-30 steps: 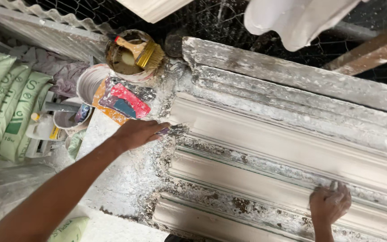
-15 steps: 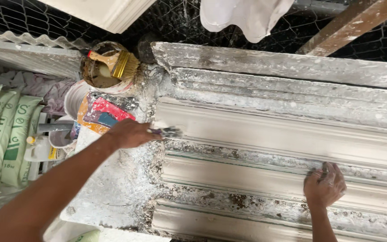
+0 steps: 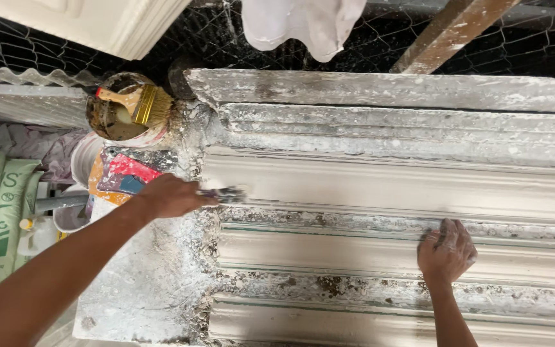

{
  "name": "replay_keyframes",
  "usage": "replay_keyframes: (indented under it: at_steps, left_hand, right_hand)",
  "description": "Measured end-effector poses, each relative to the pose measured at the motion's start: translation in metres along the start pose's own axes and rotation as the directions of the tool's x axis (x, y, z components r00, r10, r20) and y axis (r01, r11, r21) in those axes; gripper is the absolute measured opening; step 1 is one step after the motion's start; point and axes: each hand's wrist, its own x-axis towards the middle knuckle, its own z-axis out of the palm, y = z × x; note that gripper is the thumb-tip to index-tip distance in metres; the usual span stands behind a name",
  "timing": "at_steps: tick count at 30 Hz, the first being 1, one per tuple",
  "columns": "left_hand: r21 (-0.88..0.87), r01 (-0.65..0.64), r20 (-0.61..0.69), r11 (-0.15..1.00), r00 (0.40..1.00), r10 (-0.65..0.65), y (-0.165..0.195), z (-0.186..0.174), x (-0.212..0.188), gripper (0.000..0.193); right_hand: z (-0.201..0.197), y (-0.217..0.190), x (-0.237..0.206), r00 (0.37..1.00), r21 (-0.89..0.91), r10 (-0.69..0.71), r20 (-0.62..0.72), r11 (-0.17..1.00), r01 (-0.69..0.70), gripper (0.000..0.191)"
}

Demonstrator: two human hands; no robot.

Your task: The person uses a small hand scraper to remove dried plaster residue from the grooved profiles of decorative cornice molding strips, working along each strip section by section and brushing loosened debris away with their free hand.

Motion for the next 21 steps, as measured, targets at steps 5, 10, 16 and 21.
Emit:
replay_keyframes:
  at_steps: [5, 10, 16, 21]
  left_hand:
    - [-0.057, -0.027, -0.049, 0.998, 0.999, 0.025, 0.047, -0.001, 0.051, 0.043]
    - [-0.033, -0.119, -0.163, 0.992, 0.980, 0.112, 0.082, -0.015, 0.090, 0.047]
    - [-0.029, -0.051, 0.024, 0.998, 0.998, 0.052, 0.078, -0.036, 0.071, 0.037]
    - [-0.060, -0.188, -0.273, 0.980, 0.948, 0.165, 0.158, -0.055, 0.156, 0.033]
  right_hand:
    - [-0.001, -0.002, 0.001, 1.000, 0.004, 0.006, -0.018, 1.000, -0.006, 0.042]
    - [-0.005, -0.002, 0.003, 0.997, 0.014, -0.037, -0.067, 0.999, 0.038, 0.041]
    - [-0.010, -0.008, 0.000, 0.998, 0.037, -0.001, -0.067, 0.999, 0.003, 0.043]
    - [-0.013, -0.009, 0.003, 0.998, 0.012, 0.015, -0.055, 1.000, -0.014, 0.045]
